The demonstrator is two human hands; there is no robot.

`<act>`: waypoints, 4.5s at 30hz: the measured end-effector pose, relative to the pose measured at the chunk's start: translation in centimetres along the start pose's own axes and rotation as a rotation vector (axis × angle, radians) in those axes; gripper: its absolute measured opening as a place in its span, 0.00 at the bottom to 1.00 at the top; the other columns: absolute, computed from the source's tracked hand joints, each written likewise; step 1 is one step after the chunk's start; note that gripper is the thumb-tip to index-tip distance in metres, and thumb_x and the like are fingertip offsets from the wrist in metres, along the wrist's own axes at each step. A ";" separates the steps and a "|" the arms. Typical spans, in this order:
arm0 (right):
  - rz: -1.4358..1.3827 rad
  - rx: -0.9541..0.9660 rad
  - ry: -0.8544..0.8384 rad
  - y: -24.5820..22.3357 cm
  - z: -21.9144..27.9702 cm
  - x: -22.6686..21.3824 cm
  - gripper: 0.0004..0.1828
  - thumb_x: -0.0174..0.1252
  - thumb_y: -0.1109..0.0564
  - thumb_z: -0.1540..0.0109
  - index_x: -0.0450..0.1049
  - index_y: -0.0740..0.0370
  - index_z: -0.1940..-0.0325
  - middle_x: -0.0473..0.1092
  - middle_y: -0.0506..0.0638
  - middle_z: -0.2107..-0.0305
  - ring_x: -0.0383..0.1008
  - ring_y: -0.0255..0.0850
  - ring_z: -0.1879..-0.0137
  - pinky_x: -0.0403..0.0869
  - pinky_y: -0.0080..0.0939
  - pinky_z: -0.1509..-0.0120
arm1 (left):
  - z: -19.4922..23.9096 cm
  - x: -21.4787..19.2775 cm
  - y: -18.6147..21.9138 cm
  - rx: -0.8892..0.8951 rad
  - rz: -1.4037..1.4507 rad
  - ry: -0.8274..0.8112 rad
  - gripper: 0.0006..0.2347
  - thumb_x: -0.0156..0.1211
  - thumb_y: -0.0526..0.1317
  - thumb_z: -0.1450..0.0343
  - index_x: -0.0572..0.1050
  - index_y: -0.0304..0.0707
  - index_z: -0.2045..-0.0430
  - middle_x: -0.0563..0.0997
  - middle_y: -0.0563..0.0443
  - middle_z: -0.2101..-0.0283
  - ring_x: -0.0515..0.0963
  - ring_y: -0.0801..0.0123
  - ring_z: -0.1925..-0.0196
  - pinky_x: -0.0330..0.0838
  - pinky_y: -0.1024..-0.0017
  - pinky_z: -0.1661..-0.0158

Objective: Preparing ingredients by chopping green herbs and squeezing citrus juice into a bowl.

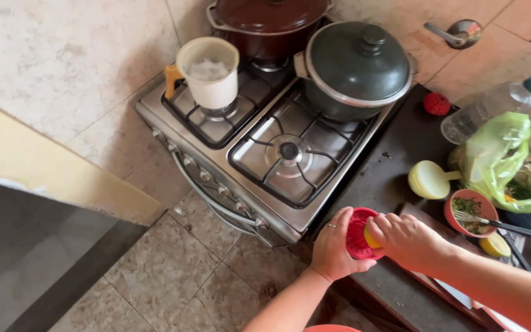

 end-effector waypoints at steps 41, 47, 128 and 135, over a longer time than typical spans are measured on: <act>-0.183 -0.263 -0.148 0.6 -0.2 1.2 0.16 0.49 0.52 0.42 0.62 0.67 0.58 0.65 0.55 0.72 0.66 0.44 0.76 0.67 0.41 0.78 | 0.6 0.5 -0.6 0.155 0.022 0.170 0.40 0.69 0.49 0.48 0.58 0.25 0.45 0.68 0.32 0.45 0.72 0.47 0.45 0.71 0.60 0.50; -0.465 0.265 -0.425 0.0 0.6 1.8 0.35 0.45 0.26 0.45 0.60 0.60 0.55 0.68 0.51 0.72 0.74 0.44 0.75 0.72 0.42 0.78 | 0.4 0.0 -0.3 0.185 0.023 0.213 0.38 0.69 0.47 0.47 0.59 0.23 0.46 0.69 0.31 0.46 0.73 0.46 0.46 0.71 0.59 0.49; -1.197 1.224 -0.473 -4.3 3.8 2.3 0.26 0.50 0.48 0.43 0.51 0.61 0.48 0.69 0.64 0.67 0.72 0.57 0.65 0.70 0.53 0.63 | 0.1 0.2 -0.4 0.133 0.094 0.179 0.32 0.58 0.47 0.40 0.58 0.21 0.46 0.67 0.28 0.45 0.71 0.42 0.46 0.70 0.56 0.50; -0.483 0.154 -0.436 0.7 2.3 3.5 0.38 0.46 0.30 0.43 0.55 0.65 0.47 0.69 0.51 0.76 0.71 0.48 0.84 0.66 0.50 0.87 | 0.2 0.4 -0.6 0.138 0.060 0.116 0.36 0.64 0.47 0.43 0.57 0.21 0.45 0.65 0.29 0.44 0.69 0.43 0.44 0.68 0.56 0.46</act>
Point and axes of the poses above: each hand's wrist, its own z-axis away from the middle knuckle, its own x-axis out of the palm, y = z × x, the point moved 3 cm from there along -z, towards the middle knuckle
